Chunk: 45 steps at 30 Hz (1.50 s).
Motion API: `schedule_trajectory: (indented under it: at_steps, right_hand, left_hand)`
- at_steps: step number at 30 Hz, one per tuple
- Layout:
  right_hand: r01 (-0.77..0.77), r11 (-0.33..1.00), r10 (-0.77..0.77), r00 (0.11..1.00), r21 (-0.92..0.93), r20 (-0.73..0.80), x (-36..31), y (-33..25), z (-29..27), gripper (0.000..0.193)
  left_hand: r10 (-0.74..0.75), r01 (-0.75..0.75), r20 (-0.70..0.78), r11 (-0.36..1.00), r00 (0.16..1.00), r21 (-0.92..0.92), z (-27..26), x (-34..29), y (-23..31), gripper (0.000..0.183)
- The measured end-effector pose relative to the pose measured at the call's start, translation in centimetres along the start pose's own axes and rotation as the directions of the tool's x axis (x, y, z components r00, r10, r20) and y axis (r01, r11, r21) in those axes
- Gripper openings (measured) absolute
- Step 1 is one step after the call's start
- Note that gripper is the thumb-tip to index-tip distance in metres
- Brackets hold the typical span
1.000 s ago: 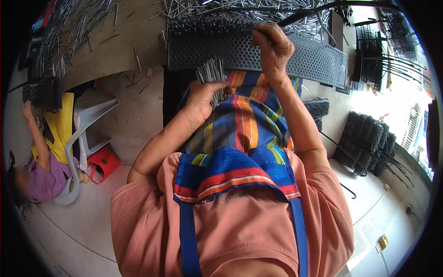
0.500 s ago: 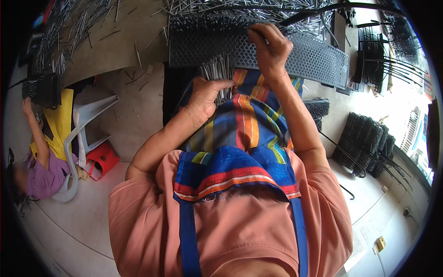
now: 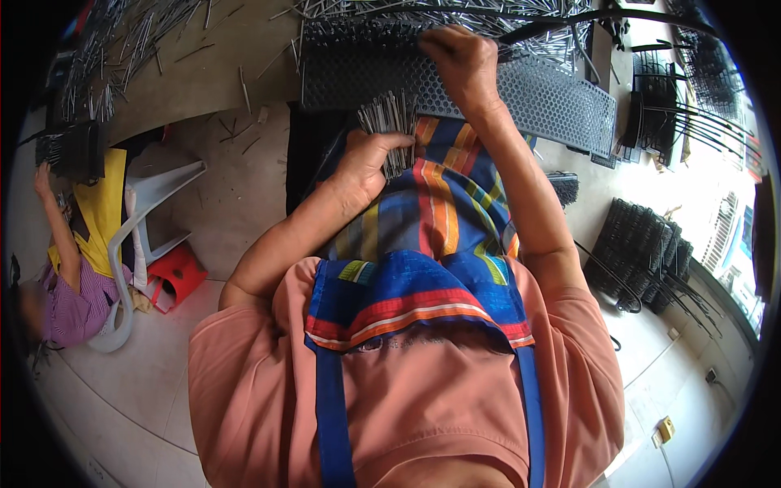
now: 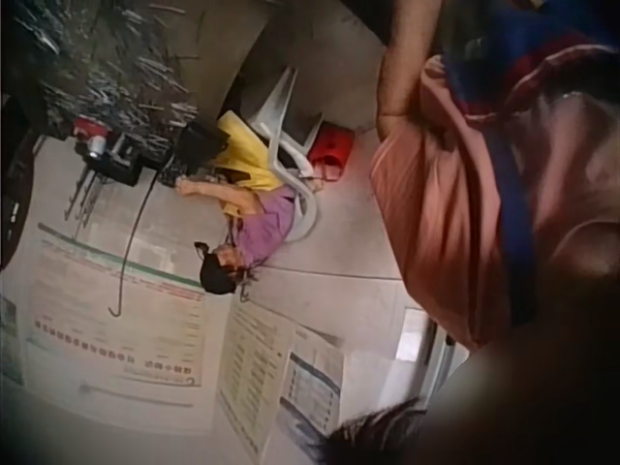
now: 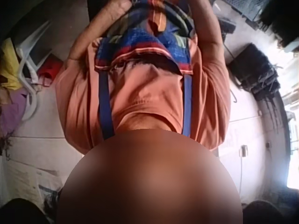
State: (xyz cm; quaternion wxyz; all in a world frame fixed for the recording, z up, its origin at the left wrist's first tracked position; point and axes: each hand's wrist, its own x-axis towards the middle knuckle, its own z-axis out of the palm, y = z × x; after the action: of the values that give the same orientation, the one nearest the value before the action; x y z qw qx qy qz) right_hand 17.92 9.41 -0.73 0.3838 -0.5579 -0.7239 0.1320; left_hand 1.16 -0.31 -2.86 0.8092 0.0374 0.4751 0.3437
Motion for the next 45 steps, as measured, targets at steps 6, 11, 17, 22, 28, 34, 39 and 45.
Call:
schedule_trajectory:
  at_steps: [6,11,17,22,28,34,39,45]
  right_hand:
    - [0.012,0.996,-0.013,1.0,-0.087,-0.02,-2.9,-1.5,-1.3,0.012]
    - [-0.768,0.551,0.495,0.616,0.326,0.613,-4.7,-2.4,-2.7,0.014]
    - [-0.79,0.414,0.475,0.611,0.453,0.633,-5.3,-0.9,-2.6,0.012]
    - [-0.775,0.411,0.497,0.632,0.48,0.594,-5.3,-2.5,-2.2,0.01]
    - [-0.83,0.333,0.551,0.557,0.448,0.621,-6.0,-2.1,-1.9,0.007]
    - [-0.555,0.497,0.623,0.763,0.668,0.17,-4.9,-1.7,-3.9,0.009]
    - [-0.197,0.705,0.419,0.891,0.681,-0.176,-2.7,0.3,-3.7,0.005]
    - [-0.061,0.789,0.26,0.935,0.611,-0.241,-2.6,1.5,-2.4,0.007]
  left_hand:
    - [0.023,-0.015,0.11,0.997,0.994,-0.071,-0.2,0.0,0.3,0.022]
    - [0.034,-0.03,0.136,0.999,0.99,-0.031,0.6,-0.7,0.5,0.027]
    - [0.057,-0.054,0.08,0.998,0.995,-0.031,1.3,-1.7,0.7,0.028]
    - [0.152,-0.154,0.062,0.987,0.986,0.04,0.8,-1.3,-0.2,0.026]
    - [0.264,-0.267,0.04,0.939,0.964,0.216,1.4,-1.5,0.0,0.025]
    - [-0.076,0.081,-0.043,0.987,0.996,0.135,-1.0,-0.8,0.6,0.016]
    - [-0.077,0.076,0.058,0.997,0.995,0.017,-0.6,-1.1,0.4,0.016]
    - [0.023,-0.022,-0.022,0.998,0.999,0.065,-0.3,-0.5,-0.2,0.01]
